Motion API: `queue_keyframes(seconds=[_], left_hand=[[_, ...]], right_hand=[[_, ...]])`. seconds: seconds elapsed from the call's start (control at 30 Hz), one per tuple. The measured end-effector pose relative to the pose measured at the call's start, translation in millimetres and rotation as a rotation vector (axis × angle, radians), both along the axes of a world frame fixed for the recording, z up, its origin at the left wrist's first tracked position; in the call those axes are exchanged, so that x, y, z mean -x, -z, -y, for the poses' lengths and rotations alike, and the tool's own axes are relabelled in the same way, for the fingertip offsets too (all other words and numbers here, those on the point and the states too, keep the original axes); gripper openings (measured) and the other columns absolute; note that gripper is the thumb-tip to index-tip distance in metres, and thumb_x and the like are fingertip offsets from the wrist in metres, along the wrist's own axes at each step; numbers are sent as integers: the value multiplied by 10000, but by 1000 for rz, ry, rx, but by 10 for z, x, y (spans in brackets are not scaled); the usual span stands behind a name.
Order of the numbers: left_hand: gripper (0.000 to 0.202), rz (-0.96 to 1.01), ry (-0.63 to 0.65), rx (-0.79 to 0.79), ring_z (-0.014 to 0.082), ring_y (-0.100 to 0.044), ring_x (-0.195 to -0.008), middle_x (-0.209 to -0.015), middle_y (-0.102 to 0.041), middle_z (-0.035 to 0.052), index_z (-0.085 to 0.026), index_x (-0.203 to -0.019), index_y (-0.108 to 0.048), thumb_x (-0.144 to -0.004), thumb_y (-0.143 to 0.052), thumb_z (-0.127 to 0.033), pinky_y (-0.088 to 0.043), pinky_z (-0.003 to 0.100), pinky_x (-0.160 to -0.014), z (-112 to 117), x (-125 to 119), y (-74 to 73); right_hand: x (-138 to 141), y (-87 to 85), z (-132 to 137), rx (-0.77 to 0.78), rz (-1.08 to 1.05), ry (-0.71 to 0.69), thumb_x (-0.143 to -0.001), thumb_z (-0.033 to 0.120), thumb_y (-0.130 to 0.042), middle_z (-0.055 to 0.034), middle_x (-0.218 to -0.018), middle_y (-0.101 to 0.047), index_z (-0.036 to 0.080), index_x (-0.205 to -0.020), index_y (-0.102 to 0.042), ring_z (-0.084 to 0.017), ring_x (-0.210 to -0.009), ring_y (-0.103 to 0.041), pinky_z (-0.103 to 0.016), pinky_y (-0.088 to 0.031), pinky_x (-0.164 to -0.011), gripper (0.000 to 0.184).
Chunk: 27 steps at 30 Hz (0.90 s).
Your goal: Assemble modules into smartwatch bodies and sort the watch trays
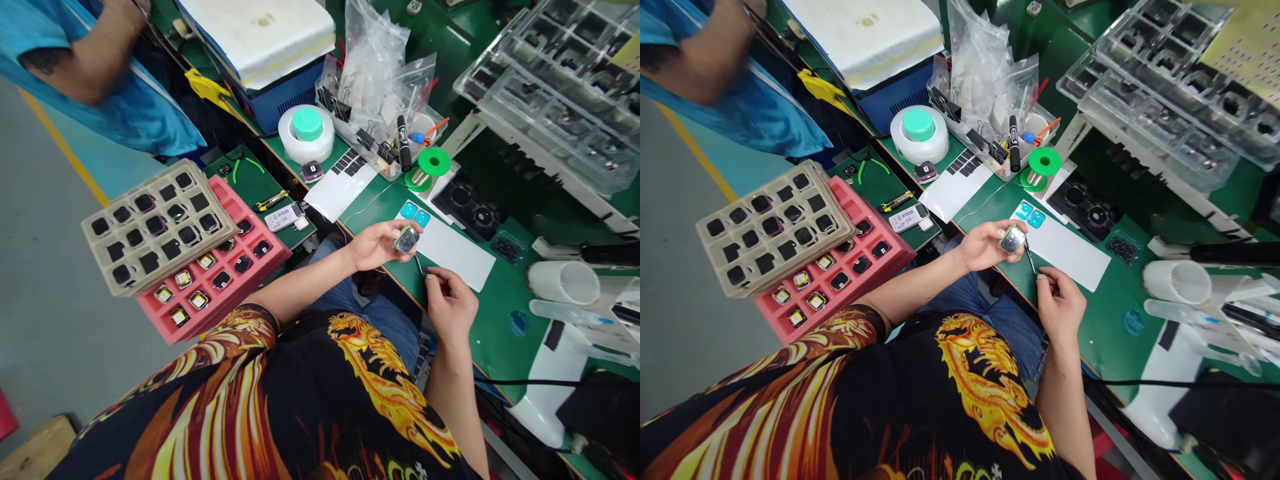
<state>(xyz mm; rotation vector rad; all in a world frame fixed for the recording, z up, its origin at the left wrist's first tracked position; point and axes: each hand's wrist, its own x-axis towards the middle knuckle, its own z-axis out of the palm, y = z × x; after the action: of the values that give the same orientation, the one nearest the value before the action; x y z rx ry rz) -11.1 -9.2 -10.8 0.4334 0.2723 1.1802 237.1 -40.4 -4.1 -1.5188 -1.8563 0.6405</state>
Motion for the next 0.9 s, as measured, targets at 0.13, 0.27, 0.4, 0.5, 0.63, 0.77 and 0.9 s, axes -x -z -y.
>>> queue_keyframes(seconds=[0.13, 0.27, 0.4, 0.5, 0.63, 0.77, 0.9], left_hand=[[458, 2, 1, 4, 207, -655, -739, -834, -681, 73, -127, -1129, -752, -750, -786, -380, -480, 348, -687, -4, 0, 7], [457, -6, 4, 17, 206, -650, -728, -822, -677, 72, -130, -1128, -750, -747, -771, -382, -477, 351, -687, -2, -1, 11], [458, -1, 2, -12, 205, -653, -718, -822, -687, 73, -129, -1137, -744, -763, -787, -390, -481, 352, -696, 1, -1, 28], [461, 4, 3, -34, 201, -652, -703, -823, -696, 73, -130, -1151, -737, -778, -798, -394, -483, 349, -698, 0, 0, 42], [472, 4, 6, -37, 203, -660, -705, -825, -702, 73, -129, -1158, -725, -776, -802, -396, -488, 346, -699, 0, 2, 41], [476, -2, 1, -33, 201, -658, -706, -825, -703, 71, -130, -1151, -724, -771, -806, -406, -491, 344, -697, 1, 5, 28], [475, 0, 4, -34, 202, -663, -720, -836, -703, 74, -135, -1152, -730, -769, -808, -404, -493, 342, -696, -3, -1, 38]], right_hand=[[-1, -4, 4, -8, -16, -3, -1009, 427, -758, -54, -880, -804, 185, -1113, -890, -170, -672, -647, -305, -556, -694, 295], [2, -5, 8, -1, -25, 0, -1008, 417, -763, -53, -877, -802, 180, -1118, -888, -169, -672, -646, -303, -550, -686, 289], [8, 3, 6, 2, -22, -2, -1011, 425, -753, -62, -890, -806, 177, -1122, -888, -176, -692, -660, -306, -558, -698, 303], [8, 8, 3, -1, -14, -1, -1009, 426, -752, -65, -892, -809, 177, -1116, -889, -176, -691, -664, -305, -564, -703, 305], [4, 9, 0, -5, -12, 1, -1006, 434, -747, -65, -884, -809, 178, -1105, -886, -175, -679, -661, -302, -563, -688, 308], [7, 8, -2, -9, -20, -2, -1005, 428, -752, -67, -888, -809, 177, -1101, -887, -176, -683, -665, -302, -566, -687, 300], [2, 20, -2, -12, -27, -2, -1008, 425, -757, -66, -895, -810, 181, -1103, -888, -178, -692, -667, -304, -569, -695, 293]])
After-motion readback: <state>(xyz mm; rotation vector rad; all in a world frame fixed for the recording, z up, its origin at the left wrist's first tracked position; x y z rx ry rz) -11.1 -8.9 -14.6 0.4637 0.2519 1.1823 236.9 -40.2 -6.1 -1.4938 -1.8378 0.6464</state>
